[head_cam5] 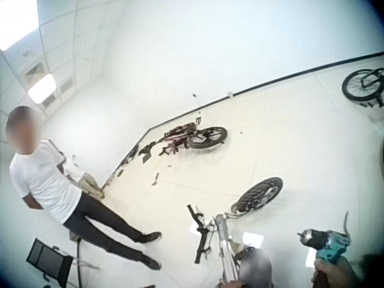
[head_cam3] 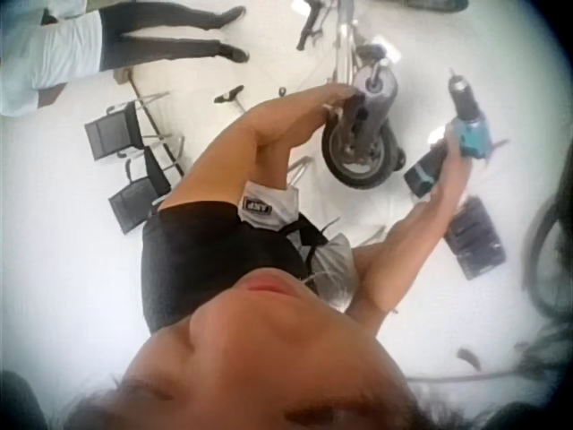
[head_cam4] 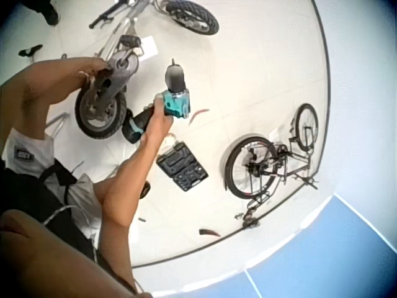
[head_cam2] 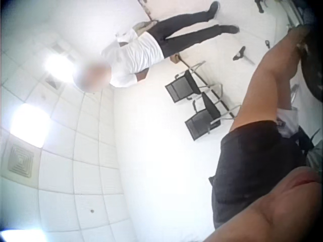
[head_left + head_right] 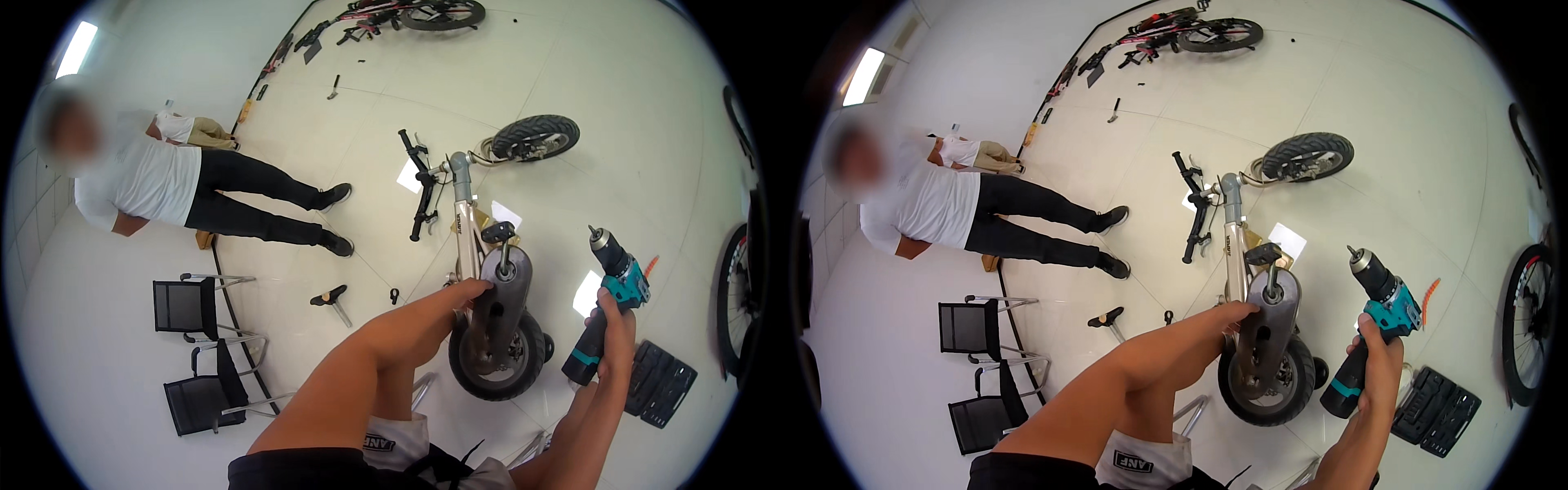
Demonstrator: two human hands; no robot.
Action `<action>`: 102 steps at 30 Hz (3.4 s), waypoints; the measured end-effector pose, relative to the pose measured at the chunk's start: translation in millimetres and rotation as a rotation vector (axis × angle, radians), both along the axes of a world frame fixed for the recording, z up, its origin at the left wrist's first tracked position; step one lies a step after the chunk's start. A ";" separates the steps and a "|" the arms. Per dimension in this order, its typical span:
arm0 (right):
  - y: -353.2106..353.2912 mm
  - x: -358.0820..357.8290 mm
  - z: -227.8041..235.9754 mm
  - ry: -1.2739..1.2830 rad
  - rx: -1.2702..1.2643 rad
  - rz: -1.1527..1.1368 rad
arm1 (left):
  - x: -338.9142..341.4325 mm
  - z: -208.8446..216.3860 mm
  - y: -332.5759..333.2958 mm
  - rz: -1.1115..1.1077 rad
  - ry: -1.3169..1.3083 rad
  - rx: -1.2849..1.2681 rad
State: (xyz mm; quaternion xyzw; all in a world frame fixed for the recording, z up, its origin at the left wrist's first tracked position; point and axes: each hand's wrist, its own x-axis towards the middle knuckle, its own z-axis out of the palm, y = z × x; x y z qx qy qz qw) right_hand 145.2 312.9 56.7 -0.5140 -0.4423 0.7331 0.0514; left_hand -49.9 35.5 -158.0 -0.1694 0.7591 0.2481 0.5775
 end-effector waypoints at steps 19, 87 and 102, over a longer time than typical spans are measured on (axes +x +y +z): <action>14.1 3.4 -6.4 -0.030 -0.053 0.050 | -16.5 -11.7 -25.4 0.049 0.089 0.054; 9.0 8.8 -1.1 -0.005 0.104 0.114 | -130.0 49.2 -63.6 0.002 0.627 0.154; 8.1 14.1 -12.8 0.030 0.208 0.117 | -66.9 74.2 -18.5 -0.600 0.954 0.471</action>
